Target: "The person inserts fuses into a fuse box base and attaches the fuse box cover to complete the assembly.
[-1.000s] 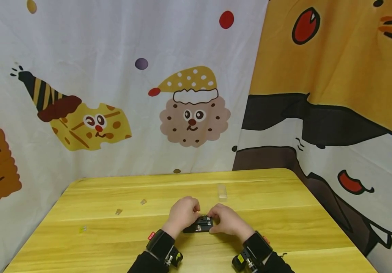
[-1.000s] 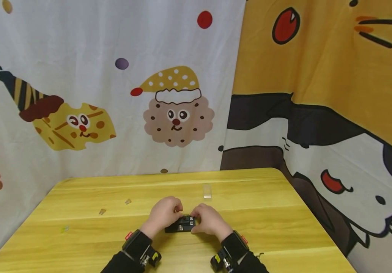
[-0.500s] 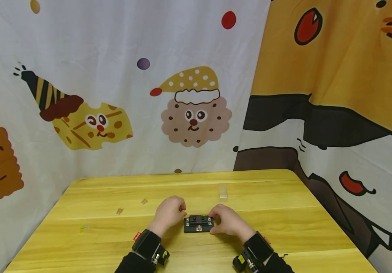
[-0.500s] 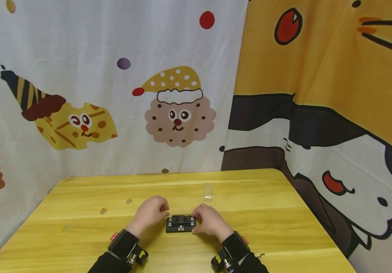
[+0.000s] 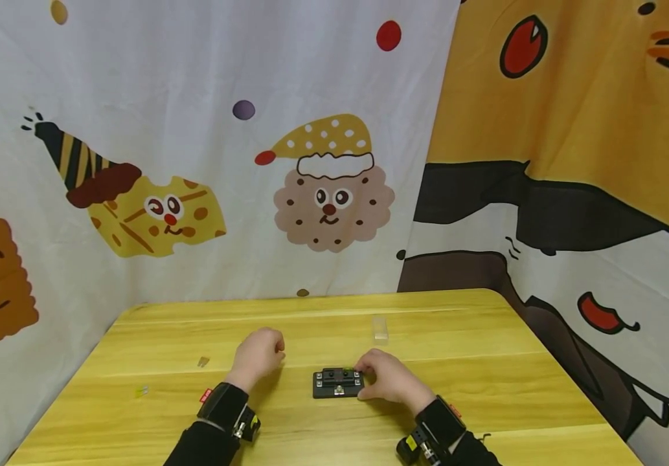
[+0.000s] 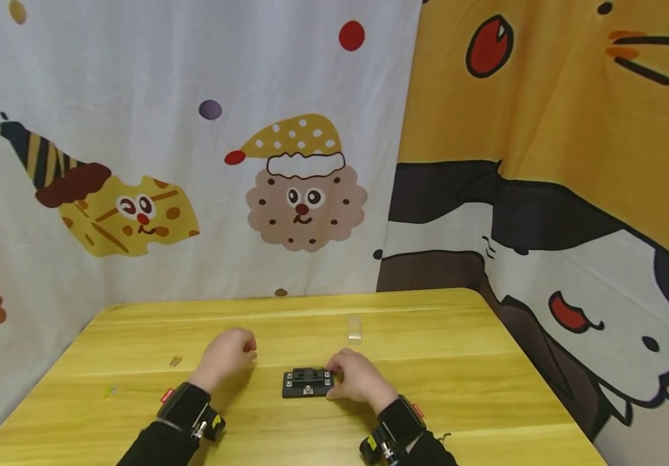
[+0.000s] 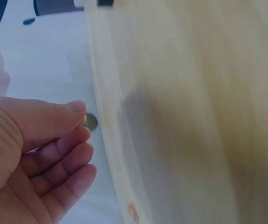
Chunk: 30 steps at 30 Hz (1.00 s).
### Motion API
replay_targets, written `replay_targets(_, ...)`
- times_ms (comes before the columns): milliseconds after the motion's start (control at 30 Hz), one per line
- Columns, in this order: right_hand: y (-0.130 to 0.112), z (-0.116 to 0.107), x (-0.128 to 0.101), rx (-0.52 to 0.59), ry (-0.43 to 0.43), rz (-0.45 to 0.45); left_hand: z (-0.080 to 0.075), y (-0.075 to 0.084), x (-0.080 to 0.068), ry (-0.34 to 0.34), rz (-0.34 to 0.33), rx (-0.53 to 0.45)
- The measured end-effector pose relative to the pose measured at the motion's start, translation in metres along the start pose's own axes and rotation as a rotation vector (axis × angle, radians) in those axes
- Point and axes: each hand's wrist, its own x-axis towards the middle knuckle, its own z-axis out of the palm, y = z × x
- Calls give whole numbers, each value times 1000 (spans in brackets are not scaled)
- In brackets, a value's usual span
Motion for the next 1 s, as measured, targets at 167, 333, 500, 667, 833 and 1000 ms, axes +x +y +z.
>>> replay_targets(167,2,2,0,4,-2,9,-9,-18,0,-9,-34,39)
replay_targets(333,2,2,0,8,-4,13,-15,-37,3,-5,-41,106)
replay_targets(500,1,1,0,8,-1,14,-19,-50,6,17,-14,131)
replay_targets(667,0,1,0,5,6,11,-21,-57,7,4,1,136)
replay_targets(833,0,1,0,4,1,18,-23,-63,9,-3,27,149)
replay_targets(1000,-1,1,0,5,-1,22,-23,-69,15,-12,61,156)
